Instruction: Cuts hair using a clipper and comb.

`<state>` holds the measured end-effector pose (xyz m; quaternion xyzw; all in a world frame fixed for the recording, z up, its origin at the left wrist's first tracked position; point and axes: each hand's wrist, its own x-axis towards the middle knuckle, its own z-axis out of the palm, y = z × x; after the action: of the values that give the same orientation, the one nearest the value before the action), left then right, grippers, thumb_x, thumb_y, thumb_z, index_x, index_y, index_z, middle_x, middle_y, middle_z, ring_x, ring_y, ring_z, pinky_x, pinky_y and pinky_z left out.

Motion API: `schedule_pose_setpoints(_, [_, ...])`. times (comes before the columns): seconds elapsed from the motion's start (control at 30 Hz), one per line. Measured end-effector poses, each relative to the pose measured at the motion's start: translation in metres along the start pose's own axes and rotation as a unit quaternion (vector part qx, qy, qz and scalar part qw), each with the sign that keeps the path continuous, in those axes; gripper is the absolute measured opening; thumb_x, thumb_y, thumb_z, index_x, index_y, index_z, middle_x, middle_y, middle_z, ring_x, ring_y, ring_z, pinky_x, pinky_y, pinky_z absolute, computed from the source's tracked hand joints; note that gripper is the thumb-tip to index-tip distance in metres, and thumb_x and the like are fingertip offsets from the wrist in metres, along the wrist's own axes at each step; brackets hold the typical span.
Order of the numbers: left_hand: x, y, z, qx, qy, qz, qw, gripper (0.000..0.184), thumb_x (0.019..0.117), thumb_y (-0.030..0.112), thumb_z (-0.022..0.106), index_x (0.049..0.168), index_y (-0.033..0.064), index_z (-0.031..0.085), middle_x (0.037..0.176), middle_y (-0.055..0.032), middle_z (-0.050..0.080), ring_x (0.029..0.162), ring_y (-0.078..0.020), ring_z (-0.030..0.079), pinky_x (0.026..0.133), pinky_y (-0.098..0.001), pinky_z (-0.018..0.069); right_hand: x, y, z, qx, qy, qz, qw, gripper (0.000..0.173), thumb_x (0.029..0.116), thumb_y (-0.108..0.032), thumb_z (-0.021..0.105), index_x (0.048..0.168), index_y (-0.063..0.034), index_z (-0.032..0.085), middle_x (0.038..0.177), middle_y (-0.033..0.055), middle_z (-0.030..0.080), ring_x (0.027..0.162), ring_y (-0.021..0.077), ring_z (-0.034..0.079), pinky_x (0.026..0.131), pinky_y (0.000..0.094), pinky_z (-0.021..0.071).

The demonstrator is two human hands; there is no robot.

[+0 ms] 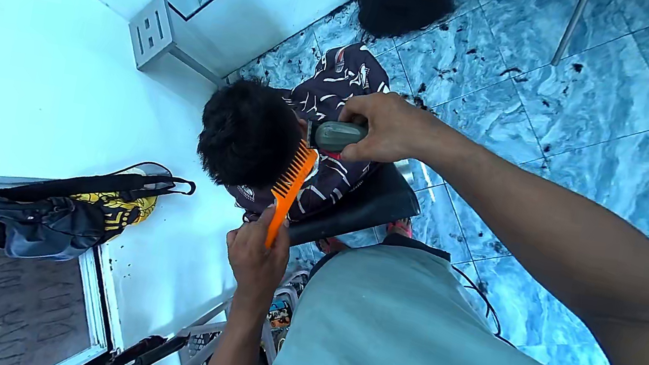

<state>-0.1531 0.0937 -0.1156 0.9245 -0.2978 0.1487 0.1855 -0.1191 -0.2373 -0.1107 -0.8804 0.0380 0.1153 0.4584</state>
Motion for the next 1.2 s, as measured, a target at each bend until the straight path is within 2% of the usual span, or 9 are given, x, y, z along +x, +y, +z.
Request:
schedule_pose_setpoints(0.23, [0.017, 0.009, -0.008, 0.045, 0.054, 0.012, 0.997, 0.029, 0.093, 0.024, 0.072, 0.115, 0.0059, 0.077, 0.078, -0.0066, 0.072, 0.07, -0.0178, 0.065, 0.076, -0.0401, 0.0487, 0.01, -0.005, -0.002, -0.009, -0.014, -0.042, 0.999, 0.041, 0.0779, -0.033, 0.084, 0.112, -0.0148, 0.07, 0.091, 0.0042, 0.07, 0.081, 0.0204, 0.068, 0.073, 0.048, 0.0568])
schedule_pose_setpoints(0.6, [0.017, 0.007, -0.006, 0.057, 0.067, 0.03, 0.996, 0.029, 0.094, 0.024, 0.071, 0.116, 0.0066, 0.077, 0.074, -0.0055, 0.07, 0.068, -0.0184, 0.063, 0.075, -0.0389, 0.0475, 0.011, -0.015, -0.002, 0.018, -0.019, -0.08, 0.996, 0.038, 0.0773, -0.031, 0.085, 0.109, -0.0143, 0.071, 0.089, 0.0021, 0.07, 0.079, 0.0168, 0.067, 0.072, 0.0437, 0.0571])
schedule_pose_setpoints(0.67, [0.014, 0.007, -0.008, 0.048, 0.037, 0.03, 0.998, 0.028, 0.0943, 0.024, 0.07, 0.116, 0.0075, 0.077, 0.078, -0.0056, 0.072, 0.071, -0.0183, 0.064, 0.076, -0.0407, 0.048, 0.01, -0.013, -0.003, 0.033, -0.025, -0.089, 0.995, 0.04, 0.0772, -0.03, 0.087, 0.11, -0.0138, 0.07, 0.091, 0.0022, 0.071, 0.08, 0.0155, 0.068, 0.074, 0.0414, 0.0582])
schedule_pose_setpoints(0.7, [0.012, 0.007, -0.01, 0.04, -0.004, 0.028, 0.999, 0.028, 0.0948, 0.025, 0.069, 0.117, 0.0091, 0.077, 0.083, -0.0054, 0.074, 0.074, -0.0185, 0.066, 0.078, -0.0428, 0.049, 0.009, -0.011, -0.003, 0.04, -0.028, -0.089, 0.995, 0.041, 0.0772, -0.029, 0.087, 0.111, -0.0132, 0.071, 0.092, 0.0029, 0.072, 0.081, 0.0156, 0.069, 0.076, 0.0408, 0.0585])
schedule_pose_setpoints(0.77, [0.006, 0.005, -0.012, 0.032, -0.099, 0.024, 0.994, 0.029, 0.0955, 0.029, 0.066, 0.117, 0.0133, 0.077, 0.09, -0.0035, 0.076, 0.08, -0.0182, 0.07, 0.081, -0.0459, 0.0507, 0.008, -0.004, -0.005, 0.025, -0.027, -0.073, 0.997, 0.041, 0.077, -0.029, 0.086, 0.111, -0.0128, 0.071, 0.092, 0.0041, 0.071, 0.081, 0.018, 0.068, 0.075, 0.044, 0.0578])
schedule_pose_setpoints(0.8, [0.004, 0.005, -0.011, 0.029, -0.118, 0.022, 0.992, 0.03, 0.095, 0.03, 0.065, 0.117, 0.014, 0.078, 0.09, -0.0027, 0.077, 0.081, -0.0177, 0.07, 0.08, -0.0456, 0.0509, 0.008, 0.001, -0.006, 0.008, -0.026, -0.059, 0.998, 0.041, 0.0774, -0.03, 0.085, 0.112, -0.0129, 0.071, 0.091, 0.0048, 0.071, 0.081, 0.0199, 0.068, 0.074, 0.0469, 0.0574])
schedule_pose_setpoints(0.87, [0.004, 0.006, -0.008, 0.01, -0.093, 0.012, 0.996, 0.03, 0.094, 0.028, 0.067, 0.116, 0.0111, 0.077, 0.087, -0.0033, 0.076, 0.078, -0.0171, 0.069, 0.079, -0.0438, 0.0509, 0.008, 0.008, -0.01, -0.018, -0.026, -0.04, 0.999, 0.041, 0.0771, -0.033, 0.085, 0.111, -0.0135, 0.071, 0.091, 0.005, 0.07, 0.081, 0.0215, 0.067, 0.074, 0.0494, 0.0562])
schedule_pose_setpoints(1.0, [0.018, 0.015, -0.011, -0.012, 0.024, -0.018, 0.999, 0.031, 0.0916, 0.024, 0.073, 0.115, 0.0044, 0.076, 0.082, -0.0057, 0.075, 0.072, -0.0149, 0.067, 0.077, -0.0398, 0.0504, 0.011, 0.001, -0.017, -0.022, -0.026, -0.052, 0.998, 0.041, 0.0786, -0.032, 0.085, 0.112, -0.0126, 0.071, 0.091, 0.0055, 0.071, 0.082, 0.0213, 0.068, 0.076, 0.0489, 0.0568])
schedule_pose_setpoints(1.2, [0.027, 0.015, -0.014, 0.01, 0.068, -0.004, 0.998, 0.031, 0.0921, 0.024, 0.073, 0.116, 0.0046, 0.076, 0.079, -0.0054, 0.073, 0.071, -0.0148, 0.065, 0.077, -0.0377, 0.048, 0.018, -0.023, -0.028, -0.063, -0.028, -0.063, 0.996, 0.042, 0.0784, -0.035, 0.084, 0.113, -0.0152, 0.071, 0.091, 0.0043, 0.07, 0.082, 0.0212, 0.068, 0.074, 0.0498, 0.0566])
